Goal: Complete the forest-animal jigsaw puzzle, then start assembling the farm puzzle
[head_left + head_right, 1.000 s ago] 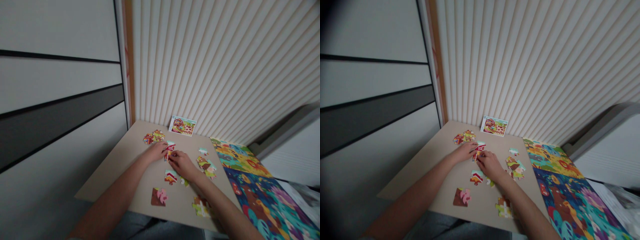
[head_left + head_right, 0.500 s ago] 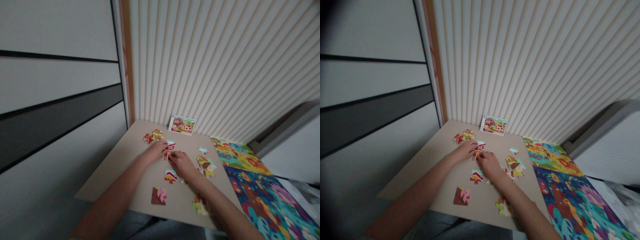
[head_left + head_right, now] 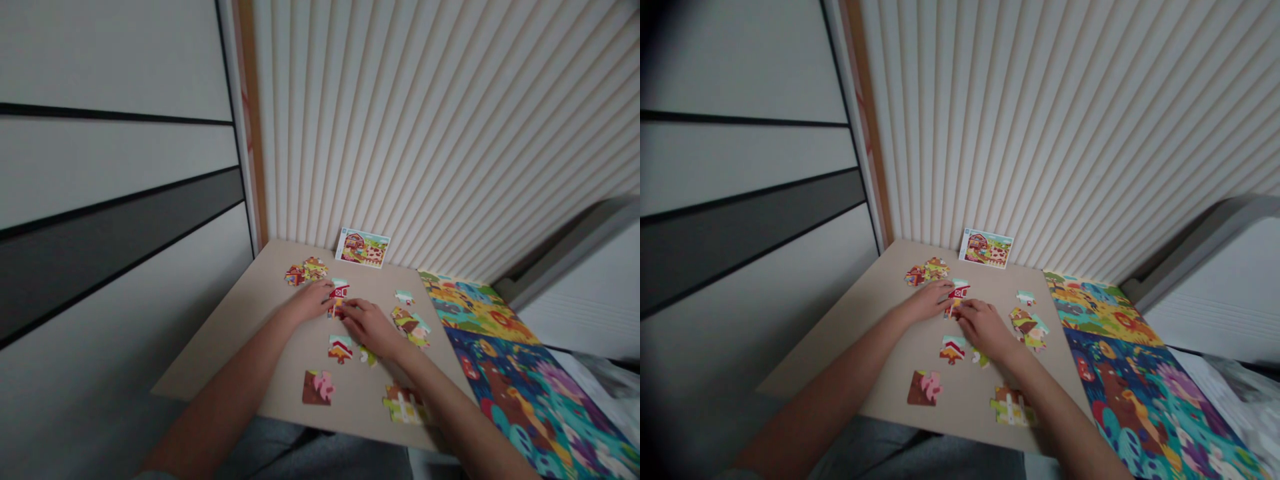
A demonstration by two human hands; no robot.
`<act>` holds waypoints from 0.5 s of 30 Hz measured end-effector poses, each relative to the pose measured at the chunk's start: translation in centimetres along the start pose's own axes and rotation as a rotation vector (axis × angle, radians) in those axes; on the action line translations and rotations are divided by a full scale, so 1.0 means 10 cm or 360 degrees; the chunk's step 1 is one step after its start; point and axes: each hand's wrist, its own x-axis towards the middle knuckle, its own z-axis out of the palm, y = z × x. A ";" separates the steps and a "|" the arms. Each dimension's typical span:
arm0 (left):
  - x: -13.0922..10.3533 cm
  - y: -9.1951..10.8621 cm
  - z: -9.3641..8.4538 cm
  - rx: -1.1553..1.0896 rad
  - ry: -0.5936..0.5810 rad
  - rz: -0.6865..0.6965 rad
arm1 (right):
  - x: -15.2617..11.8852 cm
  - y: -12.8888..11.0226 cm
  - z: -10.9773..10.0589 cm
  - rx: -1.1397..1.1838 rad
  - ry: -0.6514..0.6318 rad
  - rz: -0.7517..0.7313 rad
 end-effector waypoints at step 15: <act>0.02 -0.06 0.07 -0.0028 0.0020 0.0016 | -0.39 -0.21 0.02 0.0272 -0.0062 0.0094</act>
